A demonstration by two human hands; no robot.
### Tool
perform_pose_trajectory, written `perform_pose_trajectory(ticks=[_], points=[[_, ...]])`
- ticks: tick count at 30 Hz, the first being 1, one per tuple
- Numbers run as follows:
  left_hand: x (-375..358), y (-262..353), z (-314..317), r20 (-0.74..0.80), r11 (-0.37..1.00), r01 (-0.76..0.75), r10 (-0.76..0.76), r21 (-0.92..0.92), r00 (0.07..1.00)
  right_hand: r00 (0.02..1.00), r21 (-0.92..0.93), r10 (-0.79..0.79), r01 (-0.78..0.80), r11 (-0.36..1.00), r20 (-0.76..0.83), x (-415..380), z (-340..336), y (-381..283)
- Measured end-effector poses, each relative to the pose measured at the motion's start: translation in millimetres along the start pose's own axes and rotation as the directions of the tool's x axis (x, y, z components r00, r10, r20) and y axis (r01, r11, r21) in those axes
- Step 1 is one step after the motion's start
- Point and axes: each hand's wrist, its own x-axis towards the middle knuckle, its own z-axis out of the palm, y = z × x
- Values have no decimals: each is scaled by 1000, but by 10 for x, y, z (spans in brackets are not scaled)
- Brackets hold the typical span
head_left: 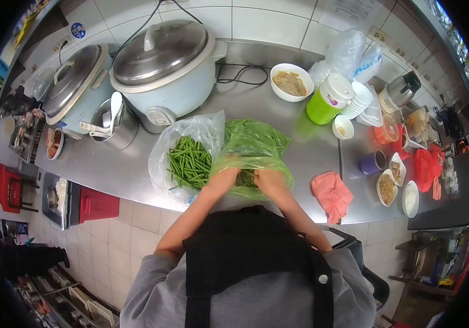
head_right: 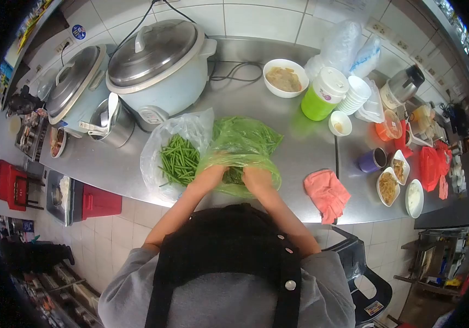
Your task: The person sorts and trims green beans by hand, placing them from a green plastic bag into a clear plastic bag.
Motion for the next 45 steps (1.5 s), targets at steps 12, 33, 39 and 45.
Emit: perform_pose_trajectory(ticks=[12, 33, 39, 45], points=[[10, 22, -52, 115, 990, 28, -12, -137, 993, 998, 18, 33, -34, 999, 47, -186, -487, 103], [119, 111, -96, 448, -240, 379, -447, -894, 774, 935, 870, -260, -89, 485, 241, 78, -930, -158], [92, 255, -174, 512, 99, 550, -258, -829, 819, 992, 938, -99, -36, 346, 75, 107, -836, -102], [74, 251, -57, 459, 317, 522, -256, -792, 851, 1000, 899, -12, -17, 437, 24, 148, -777, -40]])
